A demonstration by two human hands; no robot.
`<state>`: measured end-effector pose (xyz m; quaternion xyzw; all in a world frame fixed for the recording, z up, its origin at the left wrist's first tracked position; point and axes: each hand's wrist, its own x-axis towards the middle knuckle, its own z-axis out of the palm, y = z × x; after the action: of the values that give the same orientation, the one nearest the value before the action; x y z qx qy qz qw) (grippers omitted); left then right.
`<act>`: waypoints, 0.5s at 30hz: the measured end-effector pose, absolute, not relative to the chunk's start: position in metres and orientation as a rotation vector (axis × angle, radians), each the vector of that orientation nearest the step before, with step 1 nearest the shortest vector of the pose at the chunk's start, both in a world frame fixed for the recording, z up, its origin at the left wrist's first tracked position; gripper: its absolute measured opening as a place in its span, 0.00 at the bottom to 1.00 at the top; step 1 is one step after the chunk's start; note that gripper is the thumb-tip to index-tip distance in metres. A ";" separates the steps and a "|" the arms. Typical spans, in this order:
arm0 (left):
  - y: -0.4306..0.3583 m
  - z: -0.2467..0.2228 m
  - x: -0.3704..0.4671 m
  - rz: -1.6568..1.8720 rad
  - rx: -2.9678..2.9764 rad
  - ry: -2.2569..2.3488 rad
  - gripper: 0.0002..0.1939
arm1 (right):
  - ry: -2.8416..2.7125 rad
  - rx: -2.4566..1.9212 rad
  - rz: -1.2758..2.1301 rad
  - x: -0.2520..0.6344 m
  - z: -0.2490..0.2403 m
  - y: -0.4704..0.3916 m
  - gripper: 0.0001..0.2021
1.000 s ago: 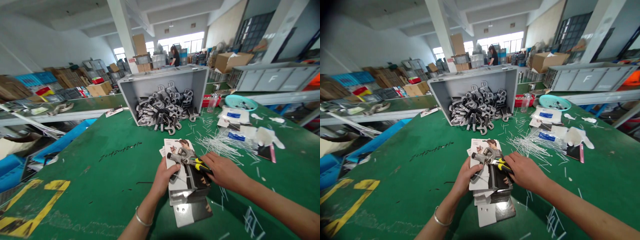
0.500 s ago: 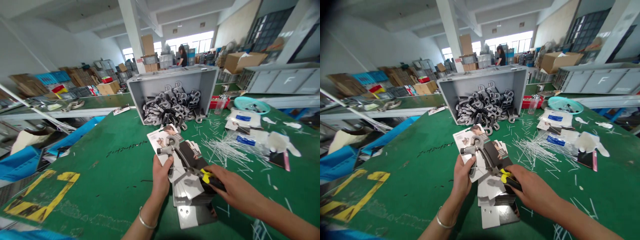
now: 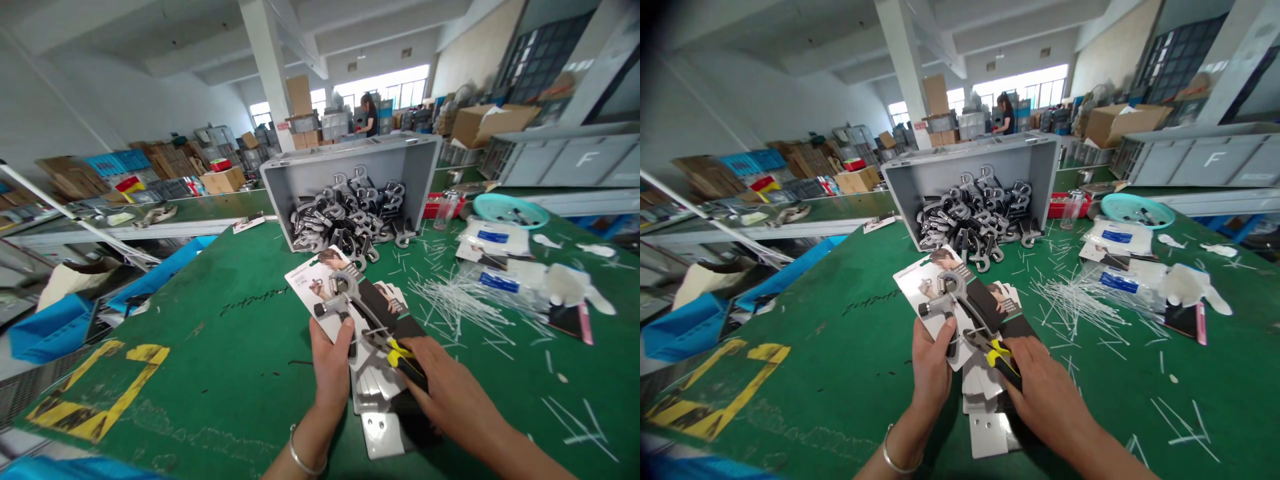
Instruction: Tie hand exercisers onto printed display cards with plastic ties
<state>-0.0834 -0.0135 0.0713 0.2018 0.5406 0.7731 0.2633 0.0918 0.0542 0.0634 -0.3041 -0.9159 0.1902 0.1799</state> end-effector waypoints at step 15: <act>-0.040 0.077 -0.147 2.241 0.395 1.543 0.22 | -2.608 -0.649 1.147 0.127 0.081 0.019 0.13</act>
<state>-0.1468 -0.0400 0.0774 0.1409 0.5506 0.7994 0.1948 0.1268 0.0190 0.0806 -0.2208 -0.8872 0.3900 0.1096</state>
